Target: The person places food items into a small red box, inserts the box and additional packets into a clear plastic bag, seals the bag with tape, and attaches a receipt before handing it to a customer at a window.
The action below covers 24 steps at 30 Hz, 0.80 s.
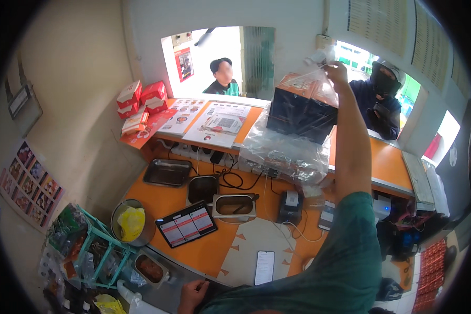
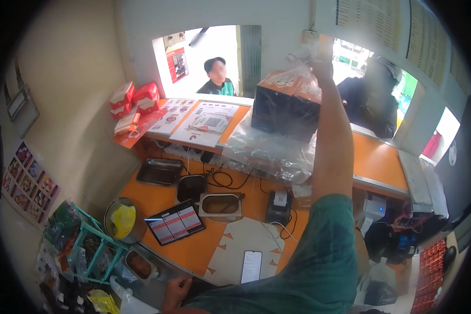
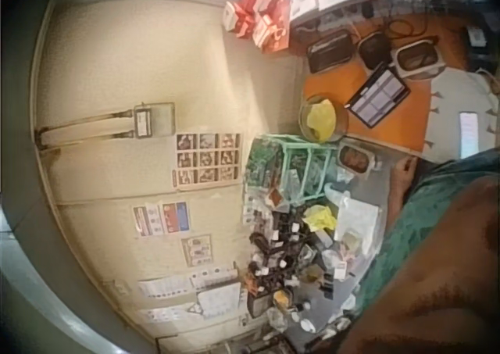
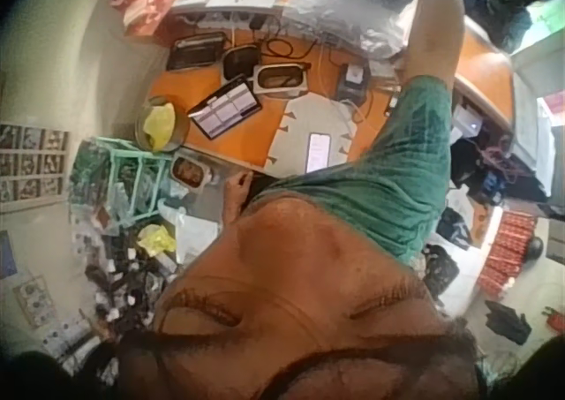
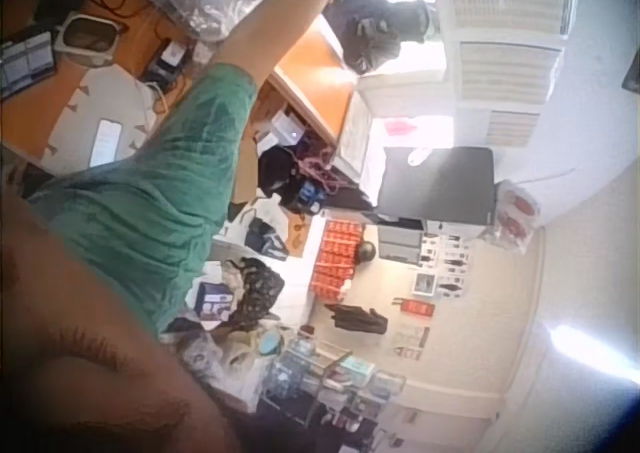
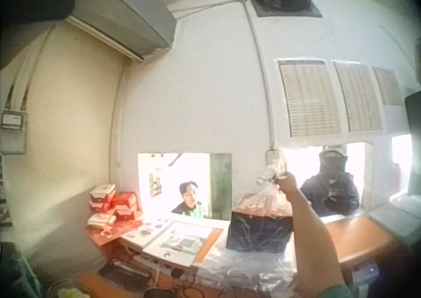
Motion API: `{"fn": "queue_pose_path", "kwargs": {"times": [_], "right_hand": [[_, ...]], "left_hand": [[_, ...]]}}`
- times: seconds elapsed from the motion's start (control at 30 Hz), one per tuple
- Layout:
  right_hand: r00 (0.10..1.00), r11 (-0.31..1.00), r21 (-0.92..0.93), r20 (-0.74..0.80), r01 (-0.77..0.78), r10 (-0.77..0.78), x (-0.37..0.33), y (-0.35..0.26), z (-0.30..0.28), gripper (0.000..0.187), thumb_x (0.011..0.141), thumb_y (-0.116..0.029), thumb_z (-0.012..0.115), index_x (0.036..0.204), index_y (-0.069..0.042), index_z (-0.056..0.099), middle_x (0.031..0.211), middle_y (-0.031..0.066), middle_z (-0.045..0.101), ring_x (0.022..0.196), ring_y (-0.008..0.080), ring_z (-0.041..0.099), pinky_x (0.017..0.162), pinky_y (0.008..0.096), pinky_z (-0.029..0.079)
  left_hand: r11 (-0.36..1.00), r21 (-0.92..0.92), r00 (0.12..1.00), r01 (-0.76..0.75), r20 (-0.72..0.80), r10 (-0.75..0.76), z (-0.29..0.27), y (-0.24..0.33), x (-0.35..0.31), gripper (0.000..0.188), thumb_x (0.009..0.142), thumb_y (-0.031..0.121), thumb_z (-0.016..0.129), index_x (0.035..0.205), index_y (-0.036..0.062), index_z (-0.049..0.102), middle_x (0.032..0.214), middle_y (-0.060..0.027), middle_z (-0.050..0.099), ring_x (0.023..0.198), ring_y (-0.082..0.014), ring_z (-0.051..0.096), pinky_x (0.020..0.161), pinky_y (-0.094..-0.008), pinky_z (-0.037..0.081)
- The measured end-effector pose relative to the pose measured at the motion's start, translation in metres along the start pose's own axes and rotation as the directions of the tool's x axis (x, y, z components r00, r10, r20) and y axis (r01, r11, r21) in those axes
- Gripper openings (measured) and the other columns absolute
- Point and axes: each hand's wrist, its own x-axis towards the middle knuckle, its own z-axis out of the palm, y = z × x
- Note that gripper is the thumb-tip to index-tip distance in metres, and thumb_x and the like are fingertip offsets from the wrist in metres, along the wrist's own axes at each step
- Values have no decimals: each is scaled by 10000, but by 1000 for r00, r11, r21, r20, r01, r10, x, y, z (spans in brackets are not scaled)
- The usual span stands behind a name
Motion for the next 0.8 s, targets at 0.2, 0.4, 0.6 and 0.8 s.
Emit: {"fn": "queue_pose_path", "kwargs": {"times": [0.2,0.4,0.6,0.8], "right_hand": [[686,470,-529,348,706,-640,50,22,-97,209,879,-155,702,982,24,673,1042,98,700,1105,218,609,830,311,532],[985,917,-387,-95,97,-145,-79,48,-20,194,896,-139,665,1007,20,664,1045,98,693,1083,222,612,835,313,529],[1000,949,-316,7,-25,29,-281,27,97,185,913,-122,627,1032,16,655,1048,99,686,1061,226,616,840,315,526],[986,952,-302,134,-57,102,-425,-17,156,182,930,-105,589,1057,13,646,1051,99,678,1038,230,620,845,317,523]], "left_hand": [[1000,22,998,-9,-61,11,-4,-32,-6,311,891,336,713,906,27,736,791,-170,703,691,-312,691,643,-377,539],[995,34,995,94,-47,-92,-24,-19,-12,315,917,366,675,863,58,711,772,-159,677,682,-329,660,635,-404,511],[987,61,989,146,-1,-146,-31,-52,-31,338,944,396,633,838,81,693,768,-127,674,725,-335,655,663,-429,506],[991,-43,987,126,-94,-129,-32,-76,-53,319,940,395,643,907,83,698,775,-118,678,761,-320,666,680,-429,514]]}}
